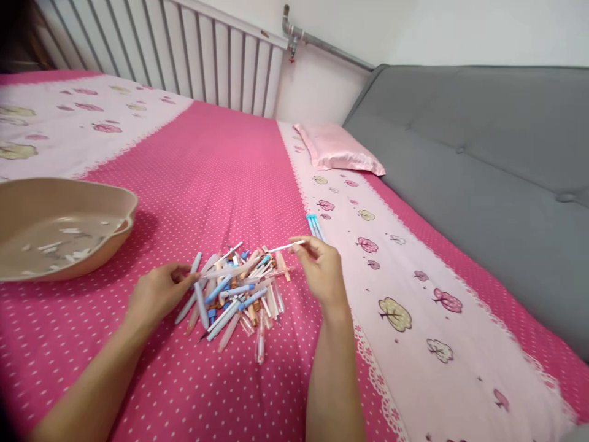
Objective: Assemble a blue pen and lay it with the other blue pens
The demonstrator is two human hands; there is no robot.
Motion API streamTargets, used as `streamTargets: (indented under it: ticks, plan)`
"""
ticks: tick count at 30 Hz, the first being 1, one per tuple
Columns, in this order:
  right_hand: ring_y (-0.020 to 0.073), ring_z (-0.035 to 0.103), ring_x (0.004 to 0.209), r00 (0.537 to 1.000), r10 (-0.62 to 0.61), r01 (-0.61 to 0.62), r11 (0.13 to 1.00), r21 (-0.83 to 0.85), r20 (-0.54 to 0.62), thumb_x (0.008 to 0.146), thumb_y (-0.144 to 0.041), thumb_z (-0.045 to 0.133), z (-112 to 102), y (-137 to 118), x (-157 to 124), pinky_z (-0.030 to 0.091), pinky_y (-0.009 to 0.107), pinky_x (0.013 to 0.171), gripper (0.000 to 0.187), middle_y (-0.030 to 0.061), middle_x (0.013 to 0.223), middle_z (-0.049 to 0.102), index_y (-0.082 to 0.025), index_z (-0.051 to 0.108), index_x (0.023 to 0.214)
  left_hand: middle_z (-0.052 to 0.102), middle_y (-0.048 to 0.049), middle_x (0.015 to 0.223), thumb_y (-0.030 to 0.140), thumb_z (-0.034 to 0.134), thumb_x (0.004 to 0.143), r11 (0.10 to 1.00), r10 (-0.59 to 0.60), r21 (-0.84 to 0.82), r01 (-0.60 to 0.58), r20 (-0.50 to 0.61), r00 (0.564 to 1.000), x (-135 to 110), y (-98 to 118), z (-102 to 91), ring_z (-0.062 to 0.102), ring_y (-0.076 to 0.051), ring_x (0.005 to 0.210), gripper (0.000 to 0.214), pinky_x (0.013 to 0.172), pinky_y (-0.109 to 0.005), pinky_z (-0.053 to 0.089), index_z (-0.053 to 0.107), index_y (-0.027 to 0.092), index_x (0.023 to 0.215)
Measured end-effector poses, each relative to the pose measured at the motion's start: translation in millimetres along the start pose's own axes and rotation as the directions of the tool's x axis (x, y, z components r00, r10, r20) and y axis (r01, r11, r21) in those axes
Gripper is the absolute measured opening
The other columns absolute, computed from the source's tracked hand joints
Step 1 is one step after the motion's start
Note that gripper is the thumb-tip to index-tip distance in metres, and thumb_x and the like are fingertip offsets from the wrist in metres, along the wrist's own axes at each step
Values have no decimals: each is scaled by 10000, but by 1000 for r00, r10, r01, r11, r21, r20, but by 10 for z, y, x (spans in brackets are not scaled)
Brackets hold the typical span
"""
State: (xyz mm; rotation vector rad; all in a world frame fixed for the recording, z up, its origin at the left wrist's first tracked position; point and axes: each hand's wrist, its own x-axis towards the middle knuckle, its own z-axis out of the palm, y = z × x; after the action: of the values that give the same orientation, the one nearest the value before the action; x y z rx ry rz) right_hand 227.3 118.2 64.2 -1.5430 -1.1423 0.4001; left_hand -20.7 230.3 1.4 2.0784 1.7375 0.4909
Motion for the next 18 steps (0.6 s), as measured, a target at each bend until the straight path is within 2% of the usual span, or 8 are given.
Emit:
streamTargets:
  ticks: [4, 8, 11, 14, 16, 18]
  plan:
    - [167, 636, 851, 993, -101, 102, 995, -9, 65, 816, -254, 569, 153, -142, -23, 484, 310, 813, 155, 34, 886, 692, -202, 682, 908, 648, -46, 597, 419, 536, 690, 998, -12, -60, 13, 12, 1000, 30, -10, 22, 585, -221, 531, 254, 459, -271, 333, 662, 213, 768]
    - [156, 621, 900, 964, -261, 261, 965, 8, 56, 847, -258, 548, 396, -279, -78, 487, 303, 824, 141, 22, 935, 673, -242, 671, 914, 625, -40, 578, 352, 497, 716, 992, -1, -123, 3, 12, 1000, 62, -40, 82, 569, -201, 510, 177, 456, -266, 339, 598, 207, 704]
    - [151, 604, 986, 958, -281, 279, 959, 44, 58, 876, -240, 503, 545, -317, -113, 483, 302, 854, 148, 18, 1020, 660, -251, 637, 936, 641, -73, 682, 340, 474, 753, 980, -4, -197, -18, -111, 994, 67, -21, 82, 586, -221, 603, 159, 521, -296, 387, 545, 198, 763]
    - [142, 617, 970, 966, -249, 243, 966, 91, 67, 896, -245, 465, 597, -314, -128, 492, 296, 844, 155, 22, 1013, 664, -244, 604, 965, 648, -97, 865, 343, 439, 808, 936, -59, -349, -40, -268, 962, -3, 89, 33, 598, -227, 742, 179, 629, -328, 430, 506, 201, 893]
    - [140, 632, 925, 974, -222, 215, 969, 121, 49, 905, -264, 448, 572, -310, -129, 508, 290, 798, 157, 30, 977, 669, -231, 584, 976, 639, -80, 920, 340, 411, 841, 883, -72, -457, -107, -358, 931, -97, 203, 13, 596, -213, 813, 202, 685, -325, 439, 478, 206, 977]
    - [143, 639, 903, 982, -190, 190, 972, 137, -7, 911, -287, 435, 516, -315, -127, 521, 284, 745, 159, 40, 958, 672, -220, 562, 979, 629, -65, 919, 327, 401, 859, 843, -34, -500, -197, -415, 909, -213, 324, 30, 593, -200, 843, 213, 704, -316, 445, 470, 201, 1017]
